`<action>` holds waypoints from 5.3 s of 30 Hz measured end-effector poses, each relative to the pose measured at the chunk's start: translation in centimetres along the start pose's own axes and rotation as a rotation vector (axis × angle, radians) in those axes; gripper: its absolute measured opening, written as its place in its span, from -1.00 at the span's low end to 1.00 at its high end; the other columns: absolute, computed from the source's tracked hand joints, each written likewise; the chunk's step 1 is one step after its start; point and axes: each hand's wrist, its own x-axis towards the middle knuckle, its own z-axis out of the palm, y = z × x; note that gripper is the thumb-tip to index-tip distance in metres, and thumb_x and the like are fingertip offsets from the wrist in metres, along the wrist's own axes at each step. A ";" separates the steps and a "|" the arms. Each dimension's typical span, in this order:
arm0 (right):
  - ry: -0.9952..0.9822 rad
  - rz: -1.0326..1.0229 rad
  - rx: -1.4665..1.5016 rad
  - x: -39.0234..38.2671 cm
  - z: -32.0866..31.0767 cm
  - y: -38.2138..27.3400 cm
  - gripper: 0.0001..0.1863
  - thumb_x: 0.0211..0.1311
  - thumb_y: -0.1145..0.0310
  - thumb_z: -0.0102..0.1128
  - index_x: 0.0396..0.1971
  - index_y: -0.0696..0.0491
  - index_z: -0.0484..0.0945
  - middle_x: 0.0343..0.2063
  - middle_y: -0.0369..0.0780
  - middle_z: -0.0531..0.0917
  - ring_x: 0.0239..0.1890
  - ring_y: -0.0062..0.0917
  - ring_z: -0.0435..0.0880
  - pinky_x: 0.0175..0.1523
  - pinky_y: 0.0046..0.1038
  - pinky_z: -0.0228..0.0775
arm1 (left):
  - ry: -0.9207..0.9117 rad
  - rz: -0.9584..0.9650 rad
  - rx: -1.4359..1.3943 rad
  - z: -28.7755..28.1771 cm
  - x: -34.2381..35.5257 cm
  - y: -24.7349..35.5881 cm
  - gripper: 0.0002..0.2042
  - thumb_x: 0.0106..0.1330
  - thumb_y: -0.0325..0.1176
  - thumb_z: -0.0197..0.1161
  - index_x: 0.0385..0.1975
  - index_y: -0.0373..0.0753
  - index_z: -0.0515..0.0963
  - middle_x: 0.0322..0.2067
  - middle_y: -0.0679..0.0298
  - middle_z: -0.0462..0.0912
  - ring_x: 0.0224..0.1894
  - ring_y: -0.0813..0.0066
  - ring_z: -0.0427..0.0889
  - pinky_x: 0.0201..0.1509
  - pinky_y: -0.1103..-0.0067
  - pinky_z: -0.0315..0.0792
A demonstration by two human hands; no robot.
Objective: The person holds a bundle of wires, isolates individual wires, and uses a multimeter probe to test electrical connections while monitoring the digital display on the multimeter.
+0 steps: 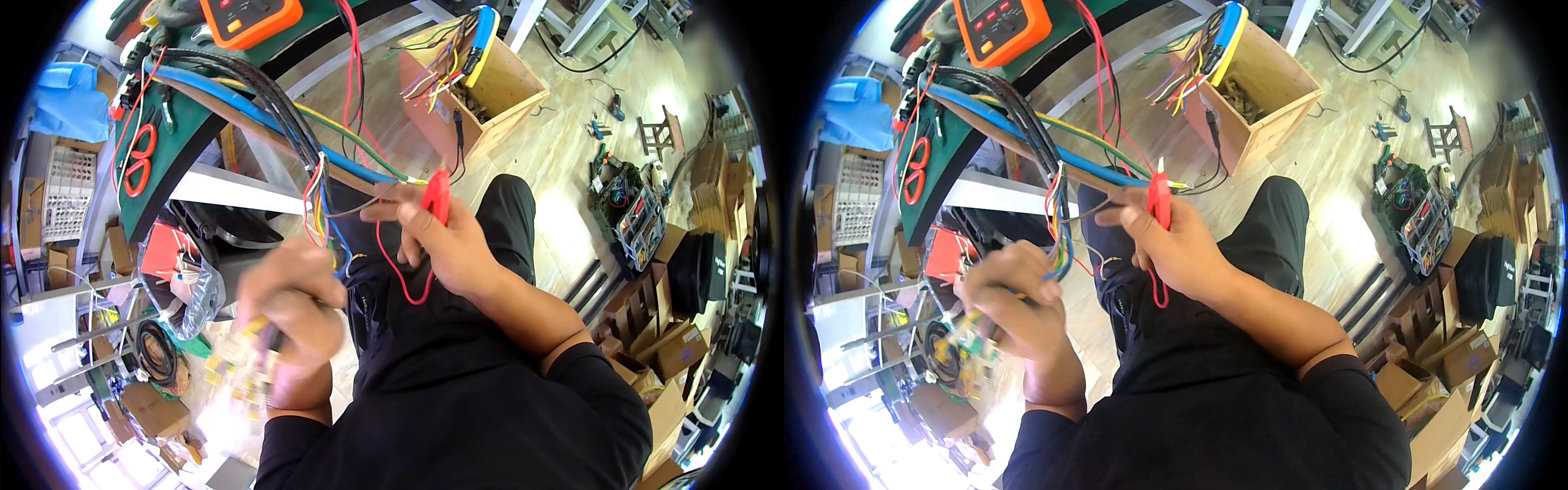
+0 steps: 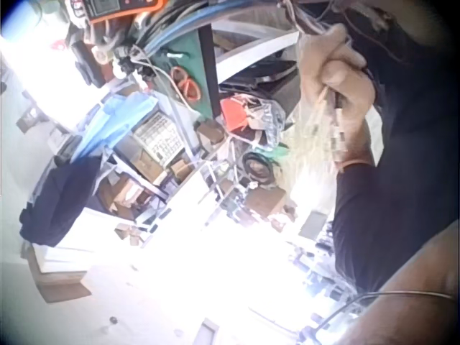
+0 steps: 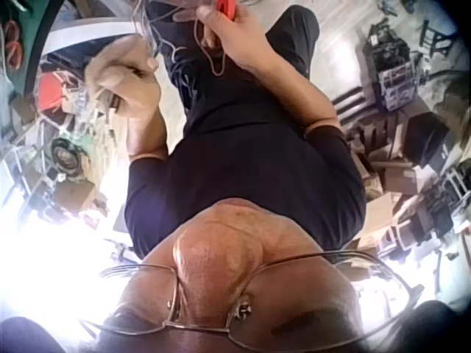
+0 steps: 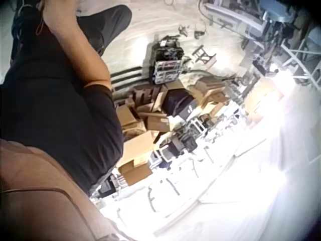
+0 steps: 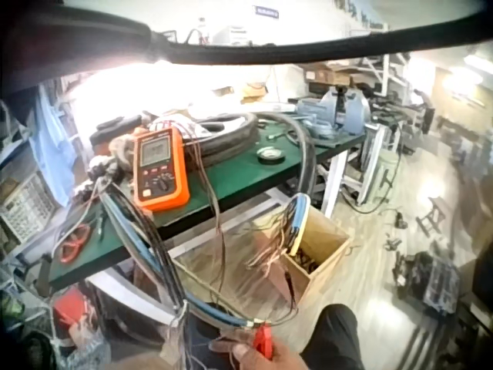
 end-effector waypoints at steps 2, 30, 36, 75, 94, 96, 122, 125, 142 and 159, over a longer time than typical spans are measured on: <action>0.030 -0.126 -0.073 0.7 1.2 -0.8 -0.67 0.39 0.33 -0.02 0.02 0.23 0.44 -0.13 -0.08 0.64 -0.52 -0.73 0.47 -0.36 -0.63 0.37 | -0.082 0.109 0.057 0.1 -1.3 -0.2 -0.74 0.46 -0.27 0.02 -0.34 -0.31 0.54 -0.75 0.39 0.45 -0.72 0.50 0.37 -0.57 0.56 0.29; -0.187 -0.736 -0.736 -1.4 -0.6 2.0 -0.46 0.07 0.39 0.26 0.12 0.11 0.46 0.13 -0.08 0.48 0.03 -0.34 0.55 -0.08 -0.49 0.44 | -0.377 0.182 0.092 2.6 -2.0 0.7 -0.68 -0.04 -0.42 0.27 -0.20 -0.25 0.62 -0.31 0.25 0.56 -0.35 0.36 0.54 -0.31 0.52 0.36; -0.254 -0.625 -0.523 -1.1 -0.6 1.6 -0.42 0.17 0.07 0.11 0.08 0.19 0.47 0.08 0.00 0.50 0.11 -0.22 0.51 0.10 -0.33 0.39 | -0.390 0.209 0.151 4.0 -1.8 0.6 -0.67 -0.01 -0.47 0.27 -0.16 -0.25 0.62 -0.28 0.22 0.54 -0.30 0.34 0.54 -0.27 0.47 0.40; 0.085 -0.500 0.136 1.0 -0.9 1.3 -0.82 0.39 0.38 0.05 -0.12 0.14 0.47 -0.13 -0.02 0.63 -0.30 -0.46 0.68 -0.21 -0.45 0.50 | -0.016 -0.497 0.585 -6.8 -2.4 -4.7 -0.76 0.41 -0.28 0.11 -0.31 -0.32 0.63 -0.59 0.22 0.56 -0.57 0.48 0.48 -0.43 0.58 0.36; 0.081 -0.427 -0.008 0.4 -0.6 1.5 -0.82 0.39 0.42 0.03 -0.12 0.18 0.50 -0.14 -0.01 0.64 -0.30 -0.48 0.63 -0.18 -0.46 0.50 | 0.119 -0.202 1.153 -3.8 -0.7 -4.4 -0.48 0.22 -0.29 0.27 0.17 -0.32 0.38 0.07 0.01 0.48 0.17 0.06 0.38 0.21 0.28 0.26; 0.066 -0.414 -0.008 0.3 -0.6 1.6 -0.81 0.39 0.42 0.03 -0.11 0.19 0.49 -0.14 -0.03 0.64 -0.30 -0.49 0.63 -0.18 -0.46 0.50 | -0.076 -0.074 0.897 -2.2 0.4 -1.8 -0.43 0.14 -0.30 0.34 0.17 -0.31 0.39 0.10 0.03 0.47 0.18 0.06 0.39 0.23 0.28 0.25; 0.113 -0.287 0.150 -0.1 0.1 -0.5 -0.83 0.35 0.37 0.14 -0.19 0.15 0.48 -0.44 -0.30 0.58 -0.41 -0.63 0.58 -0.29 -0.56 0.43 | -0.808 -0.702 -0.027 4.7 6.2 -2.1 -0.75 0.45 -0.32 0.05 -0.14 -0.38 0.57 -0.60 0.31 0.58 -0.63 0.67 0.49 -0.57 0.67 0.36; 0.205 -0.205 0.035 -0.4 0.2 -1.0 -0.82 0.33 0.35 0.19 -0.21 0.14 0.49 -0.48 -0.31 0.56 -0.43 -0.65 0.54 -0.33 -0.60 0.37 | -0.756 -0.647 0.061 4.8 5.8 -2.3 -0.72 0.44 -0.27 0.06 -0.34 -0.39 0.53 -0.72 0.16 0.52 -0.68 0.46 0.54 -0.54 0.54 0.39; 0.257 -0.343 0.276 -1.4 -0.9 -2.0 -0.78 0.25 0.34 0.28 -0.22 0.16 0.54 -0.48 -0.31 0.58 -0.50 -0.70 0.48 -0.38 -0.63 0.35 | -0.759 -0.733 0.071 5.3 6.4 -1.3 -0.63 0.47 -0.14 0.02 -0.38 -0.37 0.51 -0.76 0.31 0.43 -0.72 0.64 0.41 -0.63 0.62 0.25; 0.199 -0.619 -0.090 -3.3 -1.4 -2.0 -0.85 0.09 0.56 0.34 -0.33 0.13 0.57 -0.41 -0.30 0.56 -0.37 -0.67 0.51 -0.31 -0.61 0.33 | -0.422 -0.685 0.013 4.9 5.3 -2.0 -0.65 0.51 -0.19 -0.06 -0.38 -0.38 0.48 -0.75 0.25 0.50 -0.72 0.55 0.48 -0.61 0.61 0.34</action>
